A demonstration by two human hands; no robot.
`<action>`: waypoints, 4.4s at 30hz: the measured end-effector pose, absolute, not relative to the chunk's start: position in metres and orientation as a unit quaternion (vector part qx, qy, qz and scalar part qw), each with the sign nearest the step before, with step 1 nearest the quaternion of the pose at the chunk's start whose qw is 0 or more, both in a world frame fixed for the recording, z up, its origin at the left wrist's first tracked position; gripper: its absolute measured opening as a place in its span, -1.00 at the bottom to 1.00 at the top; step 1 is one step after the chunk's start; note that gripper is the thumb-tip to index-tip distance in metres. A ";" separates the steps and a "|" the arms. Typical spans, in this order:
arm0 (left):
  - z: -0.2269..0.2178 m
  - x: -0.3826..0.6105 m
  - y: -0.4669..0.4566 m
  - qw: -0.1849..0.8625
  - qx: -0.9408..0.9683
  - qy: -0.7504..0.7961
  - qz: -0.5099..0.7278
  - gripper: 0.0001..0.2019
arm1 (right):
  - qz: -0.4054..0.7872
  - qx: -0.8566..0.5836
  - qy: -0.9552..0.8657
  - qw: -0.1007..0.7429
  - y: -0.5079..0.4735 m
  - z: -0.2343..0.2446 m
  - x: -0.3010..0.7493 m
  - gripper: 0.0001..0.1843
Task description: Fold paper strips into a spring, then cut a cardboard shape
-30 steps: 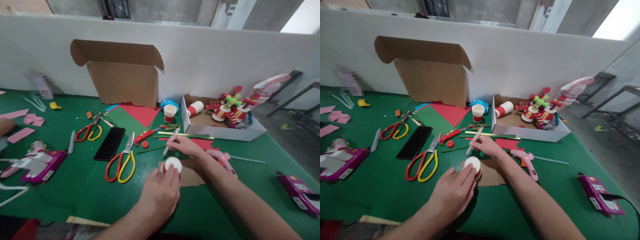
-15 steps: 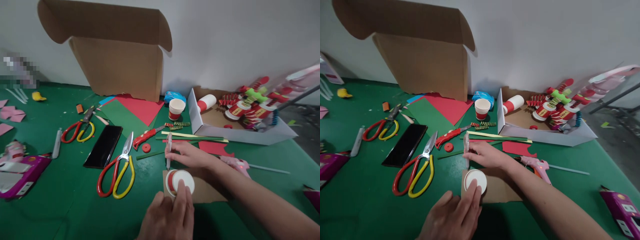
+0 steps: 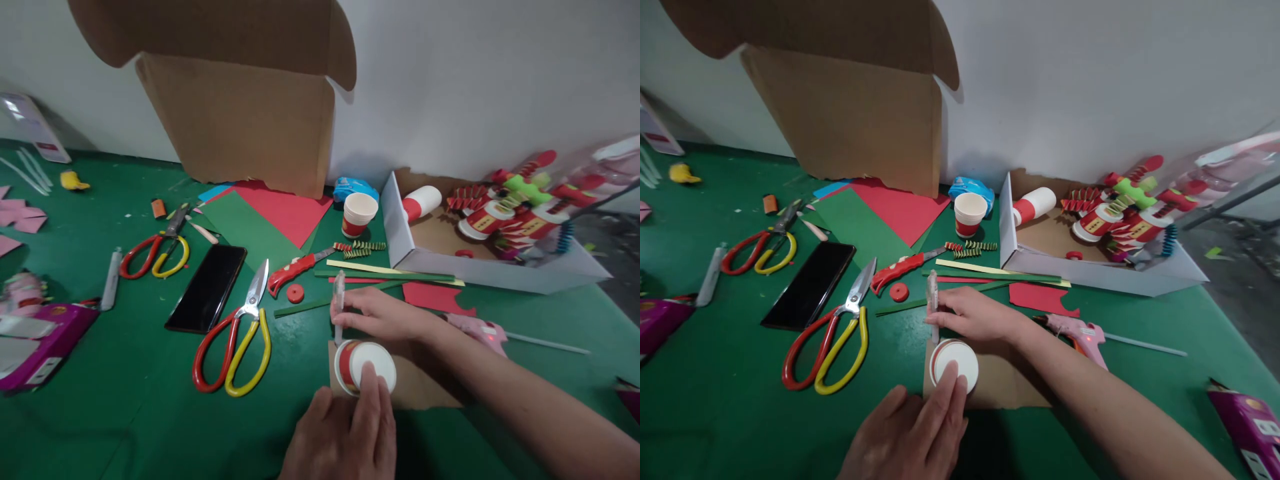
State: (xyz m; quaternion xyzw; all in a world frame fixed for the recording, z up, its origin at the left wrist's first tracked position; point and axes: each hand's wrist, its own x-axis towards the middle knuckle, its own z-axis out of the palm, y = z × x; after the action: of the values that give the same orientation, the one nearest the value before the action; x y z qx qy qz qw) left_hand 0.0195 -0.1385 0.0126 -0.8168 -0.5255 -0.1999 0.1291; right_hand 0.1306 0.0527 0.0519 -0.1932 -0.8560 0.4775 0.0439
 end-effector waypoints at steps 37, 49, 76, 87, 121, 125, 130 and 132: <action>0.060 0.016 -0.122 0.190 -0.832 -0.480 -0.202 -0.72 | 0.469 -0.294 -0.824 0.120 0.048 0.037 0.163 -0.77; 0.063 0.022 -0.125 0.206 -0.820 -0.494 -0.203 -0.74 | 0.486 -0.392 -0.753 0.209 0.024 0.029 0.173 -0.79; 0.060 0.025 -0.129 0.159 -0.810 -0.552 -0.118 -0.71 | 0.413 -0.458 -0.736 0.279 0.002 0.017 0.184 -0.77; 0.059 0.026 -0.130 0.146 -0.807 -0.563 -0.105 -0.70 | 0.386 -0.492 -0.722 0.296 -0.010 0.014 0.190 -0.77; 0.078 0.020 -0.130 0.052 -0.812 -0.581 -0.014 -0.54 | 0.240 -0.554 -0.734 0.311 -0.060 0.013 0.194 -0.77; 0.083 0.018 -0.127 0.030 -0.815 -0.579 -0.001 -0.53 | 0.236 -0.553 -0.730 0.325 -0.067 0.009 0.193 -0.68; 0.083 0.019 -0.127 0.028 -0.812 -0.583 0.001 -0.52 | 0.234 -0.551 -0.724 0.341 -0.075 0.008 0.191 -0.66; 0.084 0.019 -0.127 0.024 -0.810 -0.586 0.001 -0.53 | 0.231 -0.546 -0.727 0.347 -0.078 0.009 0.190 -0.69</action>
State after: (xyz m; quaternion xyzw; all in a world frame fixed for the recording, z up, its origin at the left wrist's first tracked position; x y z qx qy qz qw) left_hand 0.0194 -0.1275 0.0837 -0.8102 -0.5857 0.0007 0.0244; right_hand 0.1900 -0.0777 0.0088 -0.5459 -0.7269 0.2313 0.3467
